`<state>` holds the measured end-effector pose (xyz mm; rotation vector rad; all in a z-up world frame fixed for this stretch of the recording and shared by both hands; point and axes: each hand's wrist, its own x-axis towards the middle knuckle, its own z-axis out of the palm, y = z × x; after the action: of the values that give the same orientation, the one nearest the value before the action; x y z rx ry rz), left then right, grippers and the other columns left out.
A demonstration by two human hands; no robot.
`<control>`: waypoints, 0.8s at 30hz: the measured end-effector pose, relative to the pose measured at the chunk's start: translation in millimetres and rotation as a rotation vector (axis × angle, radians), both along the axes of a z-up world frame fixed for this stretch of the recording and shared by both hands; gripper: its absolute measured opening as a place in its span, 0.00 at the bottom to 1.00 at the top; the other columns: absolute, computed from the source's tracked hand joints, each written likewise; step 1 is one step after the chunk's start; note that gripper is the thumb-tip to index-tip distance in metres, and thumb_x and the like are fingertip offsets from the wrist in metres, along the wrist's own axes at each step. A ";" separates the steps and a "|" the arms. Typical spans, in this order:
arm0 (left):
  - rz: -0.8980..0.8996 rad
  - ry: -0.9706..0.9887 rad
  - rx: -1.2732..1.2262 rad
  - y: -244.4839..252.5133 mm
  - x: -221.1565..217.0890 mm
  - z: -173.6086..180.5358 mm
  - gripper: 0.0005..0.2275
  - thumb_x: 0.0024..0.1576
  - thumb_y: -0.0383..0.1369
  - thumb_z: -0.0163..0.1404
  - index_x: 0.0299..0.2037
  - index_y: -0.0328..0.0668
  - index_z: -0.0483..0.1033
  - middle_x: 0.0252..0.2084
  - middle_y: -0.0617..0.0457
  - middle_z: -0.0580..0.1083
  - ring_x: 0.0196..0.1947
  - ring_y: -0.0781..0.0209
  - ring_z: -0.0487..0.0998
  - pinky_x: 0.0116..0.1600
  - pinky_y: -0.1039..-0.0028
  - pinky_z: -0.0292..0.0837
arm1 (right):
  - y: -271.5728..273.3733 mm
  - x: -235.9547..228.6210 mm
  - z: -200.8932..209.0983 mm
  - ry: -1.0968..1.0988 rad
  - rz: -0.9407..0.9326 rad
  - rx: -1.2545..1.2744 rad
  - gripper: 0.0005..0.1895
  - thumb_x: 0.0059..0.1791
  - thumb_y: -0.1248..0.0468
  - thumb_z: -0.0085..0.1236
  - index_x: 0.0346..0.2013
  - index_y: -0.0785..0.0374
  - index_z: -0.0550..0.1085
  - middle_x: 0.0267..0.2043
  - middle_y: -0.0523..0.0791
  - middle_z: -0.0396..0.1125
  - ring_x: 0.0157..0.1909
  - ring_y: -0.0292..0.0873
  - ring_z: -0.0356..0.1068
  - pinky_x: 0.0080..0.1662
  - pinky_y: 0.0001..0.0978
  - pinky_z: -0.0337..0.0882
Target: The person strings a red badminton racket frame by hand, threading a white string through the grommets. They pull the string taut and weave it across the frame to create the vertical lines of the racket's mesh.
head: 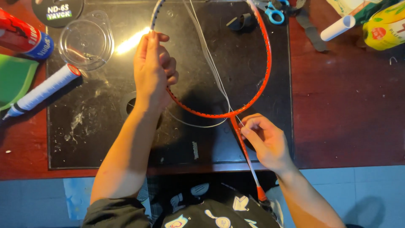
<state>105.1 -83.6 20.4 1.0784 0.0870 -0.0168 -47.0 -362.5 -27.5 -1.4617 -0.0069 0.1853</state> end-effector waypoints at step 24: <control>0.122 0.076 0.044 17.6 18.6 -38.6 0.13 0.69 0.47 0.42 0.39 0.48 0.66 0.21 0.63 0.53 0.17 0.73 0.51 0.22 0.77 0.45 | -56.0 -40.1 -3.0 -0.068 0.073 0.209 0.02 0.59 0.70 0.44 0.44 0.65 0.63 0.29 0.46 0.61 0.37 0.44 0.62 0.47 0.41 0.68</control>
<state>123.7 -66.0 -18.1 1.1150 0.2224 0.0546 -87.1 -418.6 -30.5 -1.2597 -0.1315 0.1880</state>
